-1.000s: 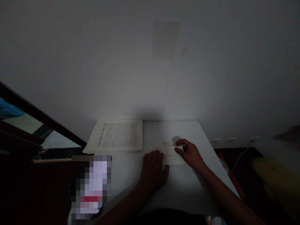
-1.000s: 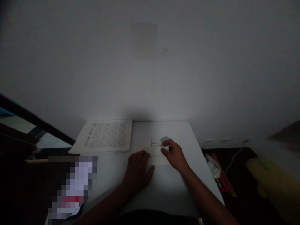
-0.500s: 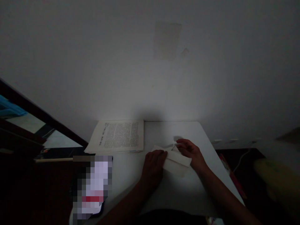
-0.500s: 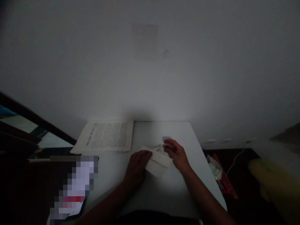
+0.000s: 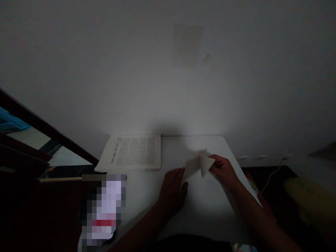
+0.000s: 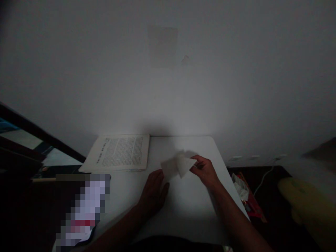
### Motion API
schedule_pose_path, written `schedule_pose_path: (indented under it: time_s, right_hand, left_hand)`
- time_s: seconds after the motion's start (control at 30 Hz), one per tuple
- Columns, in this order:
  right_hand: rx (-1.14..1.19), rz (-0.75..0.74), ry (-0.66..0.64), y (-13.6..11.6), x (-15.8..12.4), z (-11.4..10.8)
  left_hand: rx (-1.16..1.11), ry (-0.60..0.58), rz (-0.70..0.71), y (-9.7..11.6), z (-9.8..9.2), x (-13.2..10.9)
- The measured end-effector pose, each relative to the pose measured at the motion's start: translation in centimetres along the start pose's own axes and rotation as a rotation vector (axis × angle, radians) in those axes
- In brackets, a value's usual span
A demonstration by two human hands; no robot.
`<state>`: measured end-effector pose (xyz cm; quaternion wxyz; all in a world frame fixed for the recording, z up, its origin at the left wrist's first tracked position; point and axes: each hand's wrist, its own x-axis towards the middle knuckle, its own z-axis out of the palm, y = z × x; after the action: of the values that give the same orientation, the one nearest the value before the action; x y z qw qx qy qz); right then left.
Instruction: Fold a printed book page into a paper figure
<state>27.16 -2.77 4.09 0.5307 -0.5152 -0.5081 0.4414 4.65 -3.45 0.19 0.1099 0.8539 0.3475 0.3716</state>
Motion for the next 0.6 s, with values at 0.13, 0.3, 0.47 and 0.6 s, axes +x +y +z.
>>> schedule_pose_path:
  time_s: [0.13, 0.3, 0.47, 0.6]
  right_hand:
    - [-0.050, 0.074, 0.065, -0.8, 0.8, -1.0]
    - [-0.051, 0.152, -0.101, -1.3, 2.0, -1.9]
    - [-0.154, 0.249, -0.381, -1.0, 3.4, -1.2]
    - [-0.470, 0.114, -0.407, 0.0, 4.4, 0.3]
  left_hand:
    - [0.013, 0.063, -0.091, -0.1, 0.3, -0.2]
    - [0.123, 0.208, -0.104, -0.4, 0.4, -0.3]
    - [0.251, 0.058, -0.062, -0.3, -0.2, -0.1]
    - [0.303, -0.087, 0.040, -0.4, 0.0, -0.1]
